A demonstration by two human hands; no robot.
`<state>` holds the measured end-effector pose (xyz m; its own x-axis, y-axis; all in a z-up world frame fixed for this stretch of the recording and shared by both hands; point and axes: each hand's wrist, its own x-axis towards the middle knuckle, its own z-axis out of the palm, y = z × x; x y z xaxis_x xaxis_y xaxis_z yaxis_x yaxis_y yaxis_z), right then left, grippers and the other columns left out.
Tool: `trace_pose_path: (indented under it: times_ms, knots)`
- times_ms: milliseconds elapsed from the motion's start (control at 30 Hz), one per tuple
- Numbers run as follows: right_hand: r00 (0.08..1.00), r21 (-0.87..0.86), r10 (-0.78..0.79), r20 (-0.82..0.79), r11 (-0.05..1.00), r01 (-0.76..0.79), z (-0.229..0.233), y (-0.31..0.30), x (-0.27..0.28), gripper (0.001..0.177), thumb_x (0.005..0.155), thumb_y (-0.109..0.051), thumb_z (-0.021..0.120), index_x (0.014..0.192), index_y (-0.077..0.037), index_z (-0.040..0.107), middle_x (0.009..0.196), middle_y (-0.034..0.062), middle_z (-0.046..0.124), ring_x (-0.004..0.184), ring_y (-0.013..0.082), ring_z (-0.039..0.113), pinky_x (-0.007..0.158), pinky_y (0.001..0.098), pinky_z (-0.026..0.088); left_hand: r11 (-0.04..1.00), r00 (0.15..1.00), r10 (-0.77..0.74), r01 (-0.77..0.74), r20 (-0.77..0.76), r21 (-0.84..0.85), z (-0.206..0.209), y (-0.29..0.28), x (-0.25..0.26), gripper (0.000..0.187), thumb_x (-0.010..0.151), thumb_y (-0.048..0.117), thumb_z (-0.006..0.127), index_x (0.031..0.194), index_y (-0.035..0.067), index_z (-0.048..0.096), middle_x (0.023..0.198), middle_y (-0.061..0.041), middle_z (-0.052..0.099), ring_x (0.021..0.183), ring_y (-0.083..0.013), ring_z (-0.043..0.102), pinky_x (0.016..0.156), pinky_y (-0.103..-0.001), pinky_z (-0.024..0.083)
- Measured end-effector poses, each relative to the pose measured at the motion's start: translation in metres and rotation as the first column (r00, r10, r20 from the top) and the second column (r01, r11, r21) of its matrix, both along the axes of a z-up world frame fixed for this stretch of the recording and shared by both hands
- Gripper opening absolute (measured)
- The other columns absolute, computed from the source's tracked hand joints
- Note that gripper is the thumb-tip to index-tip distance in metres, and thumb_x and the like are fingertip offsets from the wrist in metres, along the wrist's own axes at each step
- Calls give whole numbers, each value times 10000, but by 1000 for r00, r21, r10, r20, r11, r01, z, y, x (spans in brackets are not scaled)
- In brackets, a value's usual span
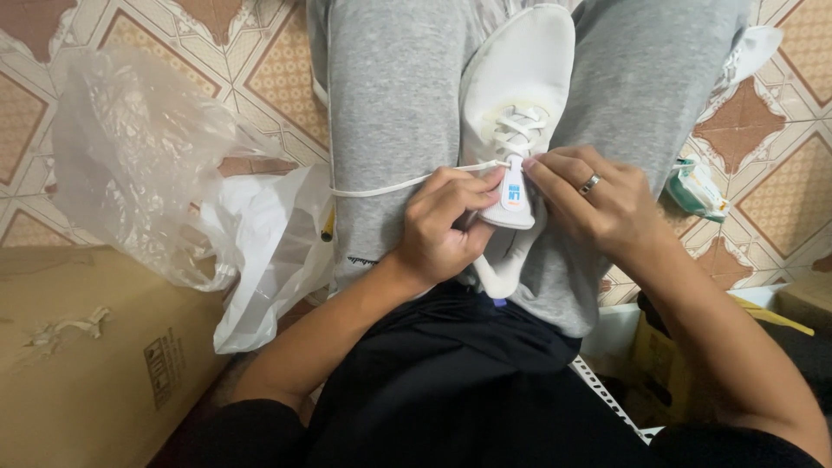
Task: Lacing a white sneaker while sitting on a tiled floor.
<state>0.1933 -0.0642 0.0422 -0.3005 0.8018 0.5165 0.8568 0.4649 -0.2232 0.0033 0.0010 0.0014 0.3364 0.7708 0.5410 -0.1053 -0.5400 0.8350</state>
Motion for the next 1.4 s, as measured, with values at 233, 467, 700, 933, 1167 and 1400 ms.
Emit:
trace_pose_path:
  times_ms: [233, 467, 700, 933, 1167, 1400]
  knots:
    - [999, 57, -21, -36, 998, 23, -15, -3, 3, 151, 1008, 87, 636, 972, 73, 782, 923, 192, 741, 748, 309, 728, 626, 317, 561, 958, 979, -176, 147, -99, -245, -3, 6, -6, 259, 914, 214, 657, 1106, 57, 729, 1064, -90, 748, 827, -238, 702, 712, -327, 606]
    - [998, 71, -57, -25, 996, 59, -8, 2, -4, 185, 1054, 47, 598, 975, 70, 764, 902, 185, 708, 762, 321, 723, 635, 322, 552, 942, 860, -298, 195, -415, -272, 28, 43, 4, 221, 935, 135, 677, 1067, -13, 775, 1013, -171, 641, 615, -269, 709, 545, -361, 591]
    - [994, 68, -105, -34, 992, 107, -9, 0, -7, 169, 1038, 54, 607, 956, 69, 754, 862, 167, 692, 726, 299, 705, 602, 322, 552, 954, 750, -300, 254, -590, -161, 45, 57, 6, 145, 877, 86, 726, 937, -21, 803, 918, -194, 700, 630, -304, 747, 530, -352, 612]
    - [991, 36, -132, -30, 990, 133, -16, -4, -5, 190, 1049, 16, 570, 1018, 28, 757, 867, 123, 672, 761, 276, 709, 616, 313, 559, 935, 586, -330, 313, -740, -169, 41, 57, 10, 159, 890, 135, 698, 931, 1, 775, 841, -139, 667, 684, -360, 740, 561, -413, 604]
    - [985, 2, -170, -33, 985, 171, -28, -8, -5, 139, 1036, -30, 627, 1007, -23, 762, 850, 80, 671, 769, 246, 698, 589, 311, 555, 934, 511, -265, 347, -818, -86, 45, 53, 14, 130, 854, 120, 750, 929, 24, 795, 849, -136, 681, 723, -343, 745, 604, -419, 608]
    - [989, -29, -144, -30, 989, 143, -21, -4, -4, 113, 1014, -30, 652, 986, -19, 761, 802, 90, 663, 759, 252, 691, 568, 314, 555, 934, 457, -176, 358, -872, -1, 33, 45, 19, 88, 781, 77, 765, 852, 27, 775, 868, -107, 631, 800, -317, 710, 573, -487, 617]
